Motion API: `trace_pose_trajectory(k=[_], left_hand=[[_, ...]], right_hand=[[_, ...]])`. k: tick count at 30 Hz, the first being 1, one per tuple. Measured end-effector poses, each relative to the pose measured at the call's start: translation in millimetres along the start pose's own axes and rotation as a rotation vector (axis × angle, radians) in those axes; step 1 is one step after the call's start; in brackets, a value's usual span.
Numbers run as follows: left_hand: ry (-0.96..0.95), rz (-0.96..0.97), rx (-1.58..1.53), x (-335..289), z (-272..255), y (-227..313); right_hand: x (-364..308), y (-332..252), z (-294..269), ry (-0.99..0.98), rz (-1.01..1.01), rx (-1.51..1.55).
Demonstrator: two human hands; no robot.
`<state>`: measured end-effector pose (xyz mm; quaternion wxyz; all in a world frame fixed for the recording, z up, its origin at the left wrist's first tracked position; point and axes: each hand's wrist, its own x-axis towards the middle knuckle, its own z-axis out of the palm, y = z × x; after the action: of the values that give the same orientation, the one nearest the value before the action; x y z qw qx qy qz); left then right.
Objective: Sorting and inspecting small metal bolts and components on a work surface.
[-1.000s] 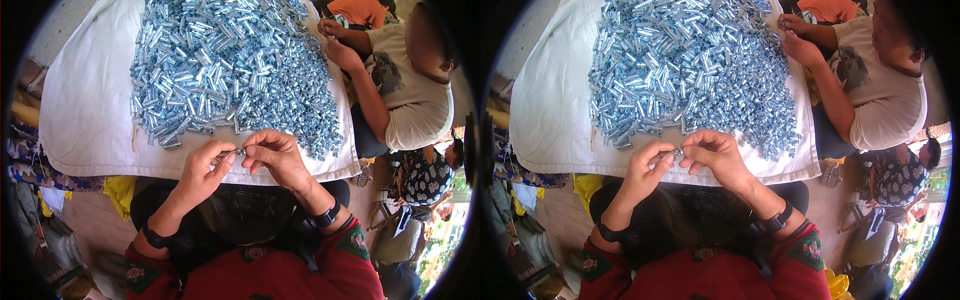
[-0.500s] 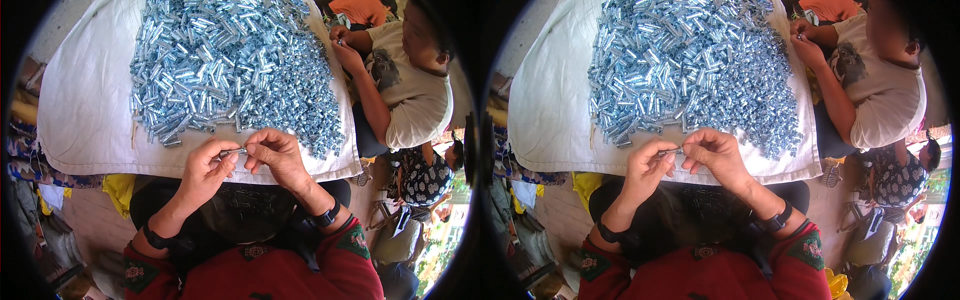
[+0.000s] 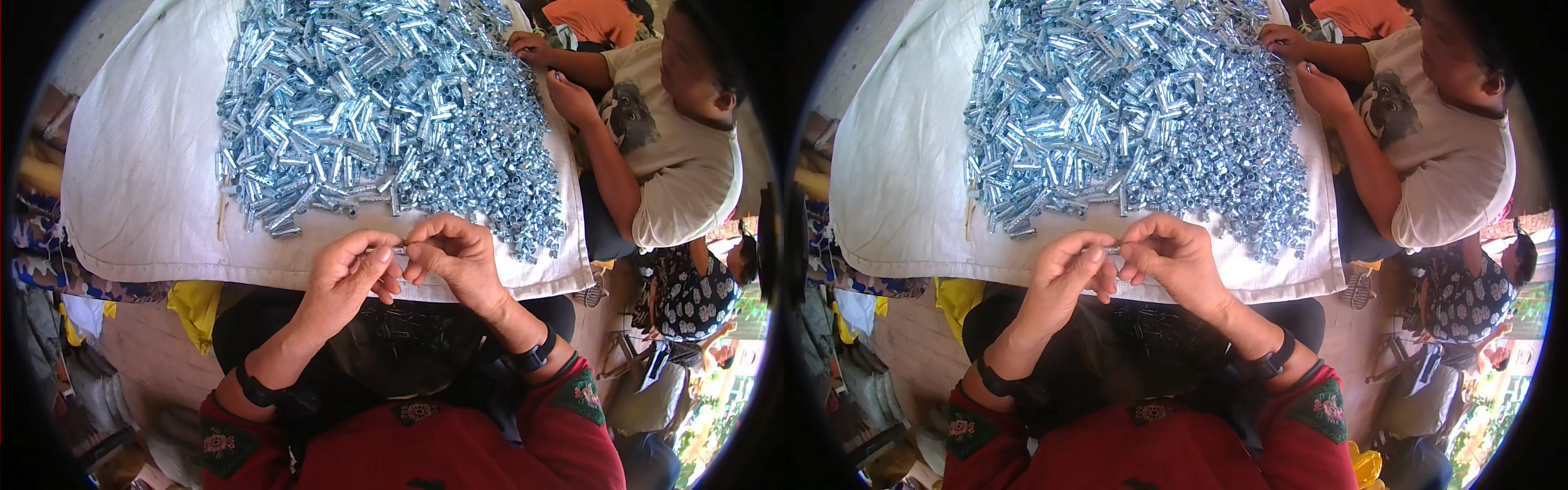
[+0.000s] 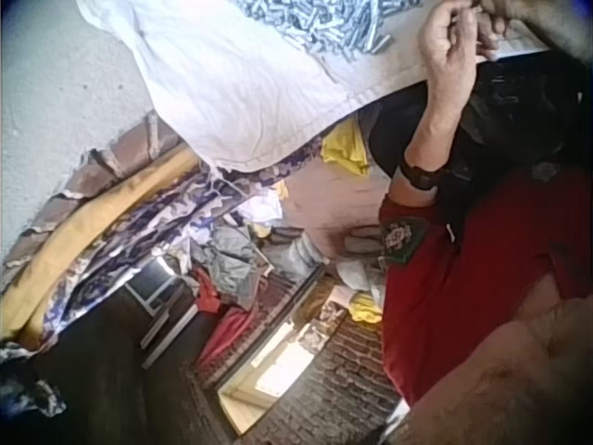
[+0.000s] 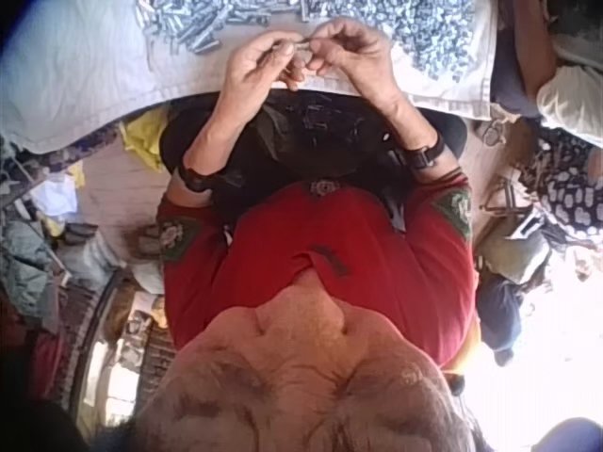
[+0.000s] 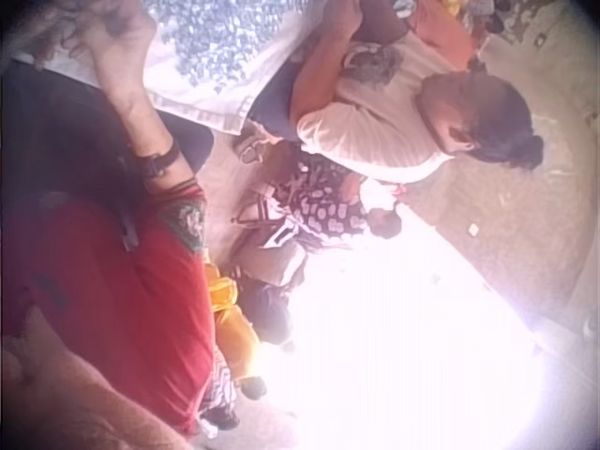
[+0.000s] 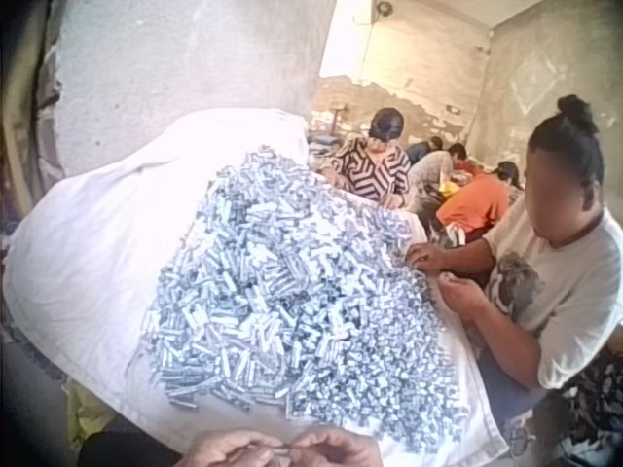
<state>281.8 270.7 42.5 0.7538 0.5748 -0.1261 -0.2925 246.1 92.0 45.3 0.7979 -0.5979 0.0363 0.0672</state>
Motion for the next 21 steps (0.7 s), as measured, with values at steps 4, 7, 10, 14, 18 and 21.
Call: trace_pose_trajectory(k=[4,7,10,14,18,21], left_hand=[[0.034,0.011,0.07,0.9,-1.5,-3.1],[-0.005,0.016,0.14,-0.7,-3.2,-2.7],[-0.004,0.028,0.161,-0.2,-4.6,-1.4],[-0.004,-0.005,0.029,1.0,-3.5,-1.1],[0.001,-0.046,-0.105,0.9,-3.9,-3.5],[-0.004,-0.072,-0.122,0.8,-3.6,-0.9]], right_hand=[[-0.3,1.5,1.7,0.01,-0.056,0.007],[0.3,0.6,-0.1,-0.004,-0.071,0.019],[1.9,3.1,-3.6,-0.028,-0.038,-0.007],[3.1,5.0,-5.7,-0.052,0.011,0.049],[3.7,8.0,-8.3,-0.076,0.019,0.081],[3.2,7.9,-6.2,-0.044,-0.017,0.083]])
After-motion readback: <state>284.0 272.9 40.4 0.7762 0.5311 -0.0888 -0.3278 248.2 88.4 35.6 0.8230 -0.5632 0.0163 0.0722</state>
